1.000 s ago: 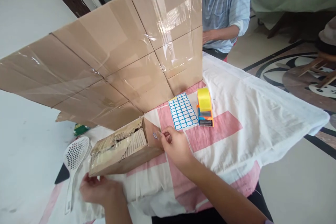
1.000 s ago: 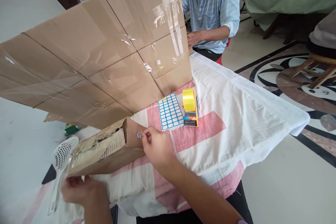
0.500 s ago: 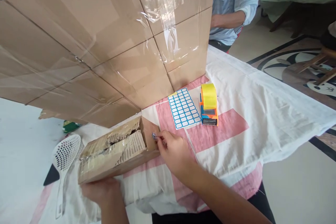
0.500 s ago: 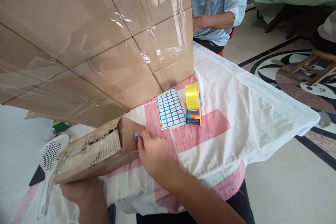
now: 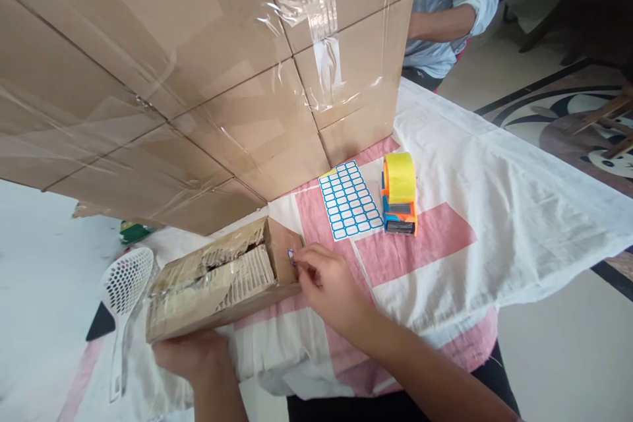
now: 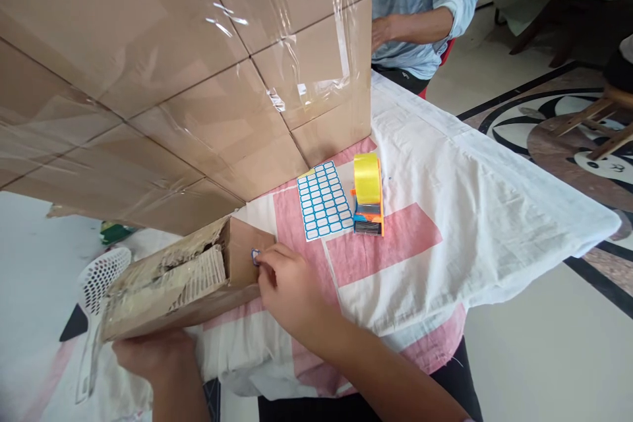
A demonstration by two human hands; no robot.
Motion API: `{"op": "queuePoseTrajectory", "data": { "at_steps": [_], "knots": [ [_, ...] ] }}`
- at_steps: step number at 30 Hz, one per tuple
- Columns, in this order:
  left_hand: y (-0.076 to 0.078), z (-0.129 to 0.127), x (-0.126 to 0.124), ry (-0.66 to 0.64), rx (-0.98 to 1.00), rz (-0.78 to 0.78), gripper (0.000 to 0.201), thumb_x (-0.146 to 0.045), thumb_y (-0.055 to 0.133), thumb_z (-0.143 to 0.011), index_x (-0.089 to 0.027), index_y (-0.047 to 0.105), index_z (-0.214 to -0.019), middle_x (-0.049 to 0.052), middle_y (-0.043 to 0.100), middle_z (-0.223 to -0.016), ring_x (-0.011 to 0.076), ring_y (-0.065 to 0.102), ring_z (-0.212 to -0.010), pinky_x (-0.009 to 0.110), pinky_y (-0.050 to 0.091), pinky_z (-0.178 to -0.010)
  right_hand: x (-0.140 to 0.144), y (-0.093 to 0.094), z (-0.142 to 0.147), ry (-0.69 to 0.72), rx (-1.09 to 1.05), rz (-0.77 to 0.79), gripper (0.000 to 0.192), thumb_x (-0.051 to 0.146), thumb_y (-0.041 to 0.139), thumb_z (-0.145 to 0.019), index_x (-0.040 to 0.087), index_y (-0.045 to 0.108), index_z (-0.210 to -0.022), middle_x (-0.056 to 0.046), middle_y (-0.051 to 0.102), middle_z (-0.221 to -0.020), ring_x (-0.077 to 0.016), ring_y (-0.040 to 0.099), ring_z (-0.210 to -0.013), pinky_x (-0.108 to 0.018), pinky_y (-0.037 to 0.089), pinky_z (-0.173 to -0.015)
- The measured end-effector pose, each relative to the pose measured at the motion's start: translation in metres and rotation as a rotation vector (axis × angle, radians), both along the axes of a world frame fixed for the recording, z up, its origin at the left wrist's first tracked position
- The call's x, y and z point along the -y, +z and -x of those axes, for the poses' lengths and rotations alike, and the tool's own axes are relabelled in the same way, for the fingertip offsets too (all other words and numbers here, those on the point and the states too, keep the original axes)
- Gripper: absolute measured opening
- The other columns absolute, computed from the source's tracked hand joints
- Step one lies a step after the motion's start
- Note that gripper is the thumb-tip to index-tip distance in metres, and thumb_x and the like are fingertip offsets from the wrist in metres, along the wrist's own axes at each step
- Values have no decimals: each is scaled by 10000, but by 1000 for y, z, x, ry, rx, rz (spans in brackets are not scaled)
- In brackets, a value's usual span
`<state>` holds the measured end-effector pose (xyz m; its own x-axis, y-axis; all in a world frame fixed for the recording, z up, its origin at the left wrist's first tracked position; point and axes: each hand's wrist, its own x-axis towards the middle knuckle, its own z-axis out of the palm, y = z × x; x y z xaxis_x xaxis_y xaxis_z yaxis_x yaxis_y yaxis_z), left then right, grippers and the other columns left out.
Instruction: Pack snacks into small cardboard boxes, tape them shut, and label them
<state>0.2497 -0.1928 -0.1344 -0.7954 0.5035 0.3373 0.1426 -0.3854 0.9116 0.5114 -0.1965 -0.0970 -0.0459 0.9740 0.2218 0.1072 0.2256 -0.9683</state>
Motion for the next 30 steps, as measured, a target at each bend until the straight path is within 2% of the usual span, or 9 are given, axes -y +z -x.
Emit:
{"op": "queuePoseTrajectory", "data": {
  "at_steps": [3, 6, 8, 11, 15, 21, 26, 28, 30],
  "knots": [
    [0, -1, -1, 12, 7, 3, 498, -331, 455, -883, -141, 657, -1295, 47, 670, -1364, 274, 504, -1416, 465, 304, -1258, 4, -5, -2, 29, -109, 28, 393, -28, 477, -841, 193, 732, -1042, -59, 725, -1118, -176, 697, -1042, -294, 553, -837],
    [0, -3, -1, 15, -3, 36, 510, -368, 454, -887, -138, 657, -1295, 69, 657, -1370, 282, 513, -1404, 451, 379, -1216, 8, -7, -3, -7, -124, 42, 355, -24, 462, -817, 203, 720, -909, -43, 719, -1066, -168, 699, -982, -307, 556, -841],
    [1, -6, -1, -24, 6, 57, 506, -400, 460, -904, -153, 656, -1301, 73, 645, -1391, 280, 531, -1387, 431, 412, -1192, 10, -7, -3, -46, -113, 54, 348, -12, 464, -793, 209, 694, -932, -38, 701, -1039, -173, 689, -962, -321, 560, -838],
    [4, -11, 1, -75, 70, 85, 506, -434, 493, -919, -180, 648, -1328, 64, 641, -1411, 276, 545, -1374, 419, 419, -1187, 10, -5, -3, -72, -88, 112, 557, 18, 500, -749, 210, 602, -1261, -74, 655, -1248, -221, 615, -1212, -403, 524, -1027],
    [6, -16, 2, -86, 159, 109, 540, -446, 537, -916, -208, 615, -1394, 33, 660, -1393, 269, 545, -1378, 450, 378, -1216, 10, -8, -1, 80, -113, 242, 880, 90, 572, -732, 173, 316, -1570, -135, 395, -1598, -267, 349, -1511, -479, 333, -1246],
    [6, -16, 1, -88, 179, 118, 550, -457, 554, -897, -215, 618, -1386, 18, 669, -1379, 269, 537, -1383, 469, 336, -1237, 5, -14, 3, 157, -107, 312, 986, 158, 616, -729, 138, 211, -1627, -163, 280, -1667, -297, 244, -1563, -505, 255, -1276],
    [5, -13, 3, -104, 207, 135, 544, -483, 550, -905, -222, 620, -1377, 17, 666, -1386, 274, 522, -1399, 481, 325, -1241, 0, -13, -2, 268, 122, 145, 1202, 179, 699, -679, 225, 7, -1661, -112, 84, -1732, -341, -59, -1600, -600, 96, -1275],
    [6, -13, 3, -107, 215, 131, 501, -472, 554, -897, -225, 651, -1323, 2, 676, -1369, 264, 519, -1403, 461, 307, -1251, -2, -14, -6, 315, 151, 140, 1261, 217, 743, -671, 223, -42, -1658, -130, 80, -1730, -365, -58, -1596, -620, 87, -1264],
    [8, -14, 2, -109, 221, 118, 461, -461, 562, -884, -234, 673, -1270, -16, 689, -1341, 256, 522, -1399, 449, 290, -1259, -4, -16, -10, 346, 95, 169, 1300, 270, 789, -662, 213, -47, -1656, -156, 85, -1724, -371, 12, -1596, -592, 150, -1260]
  ]
}}
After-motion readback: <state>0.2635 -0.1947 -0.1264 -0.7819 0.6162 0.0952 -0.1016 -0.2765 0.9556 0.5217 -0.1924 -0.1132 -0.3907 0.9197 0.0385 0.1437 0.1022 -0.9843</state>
